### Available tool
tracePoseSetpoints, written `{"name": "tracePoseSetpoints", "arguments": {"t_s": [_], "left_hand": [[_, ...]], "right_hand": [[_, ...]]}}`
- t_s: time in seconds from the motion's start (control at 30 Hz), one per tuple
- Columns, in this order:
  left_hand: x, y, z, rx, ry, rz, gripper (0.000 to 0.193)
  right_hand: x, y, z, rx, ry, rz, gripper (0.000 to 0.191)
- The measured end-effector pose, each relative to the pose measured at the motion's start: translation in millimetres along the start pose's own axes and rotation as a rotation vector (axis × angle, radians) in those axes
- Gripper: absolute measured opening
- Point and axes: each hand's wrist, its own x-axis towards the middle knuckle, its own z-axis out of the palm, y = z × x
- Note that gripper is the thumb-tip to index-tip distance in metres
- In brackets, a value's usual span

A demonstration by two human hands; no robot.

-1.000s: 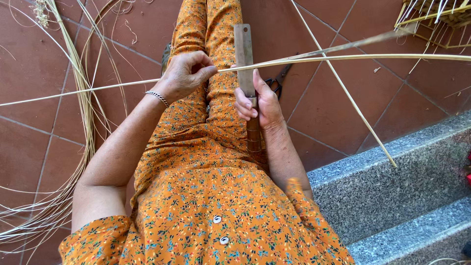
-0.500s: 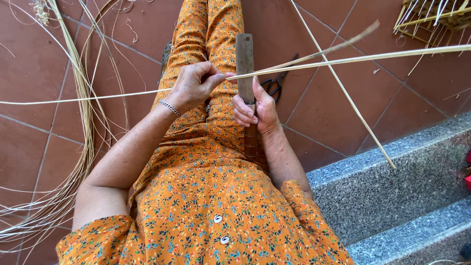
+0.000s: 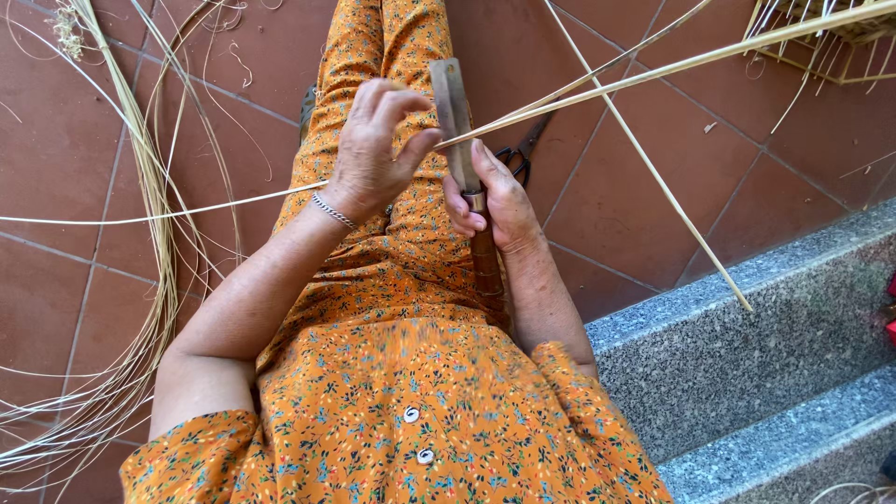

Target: The person sits on a tiled floor and splits long rattan/bamboo strips into thinner strands, drawing each strip against a small fixed-blade knife held in one hand while pulling the strip with the other. They work through several strips one at a time, setting finished strands aside near half-woven basket frames.

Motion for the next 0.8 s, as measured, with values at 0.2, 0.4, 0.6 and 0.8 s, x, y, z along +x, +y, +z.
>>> {"name": "tracePoseSetpoints", "arguments": {"t_s": [0.2, 0.4, 0.6, 0.8], "left_hand": [[39.4, 24.4, 3.8, 0.126, -0.091, 0.268, 0.027], [43.6, 11.3, -1.7, -0.309, -0.329, 0.036, 0.009], [35.8, -0.4, -41.6, -0.734, -0.305, -0.29, 0.013], [10.4, -15.9, -92.3, -1.007, 0.038, -0.326, 0.02]], "right_hand": [[8.2, 6.8, 4.7, -0.071, 0.04, 0.048, 0.043], [9.8, 8.3, -25.6, 0.2, -0.088, 0.109, 0.043], [13.0, 5.8, -58.5, 0.345, -0.167, 0.084, 0.053], [4.4, -4.1, -78.9, 0.39, -0.099, 0.029, 0.059]]}}
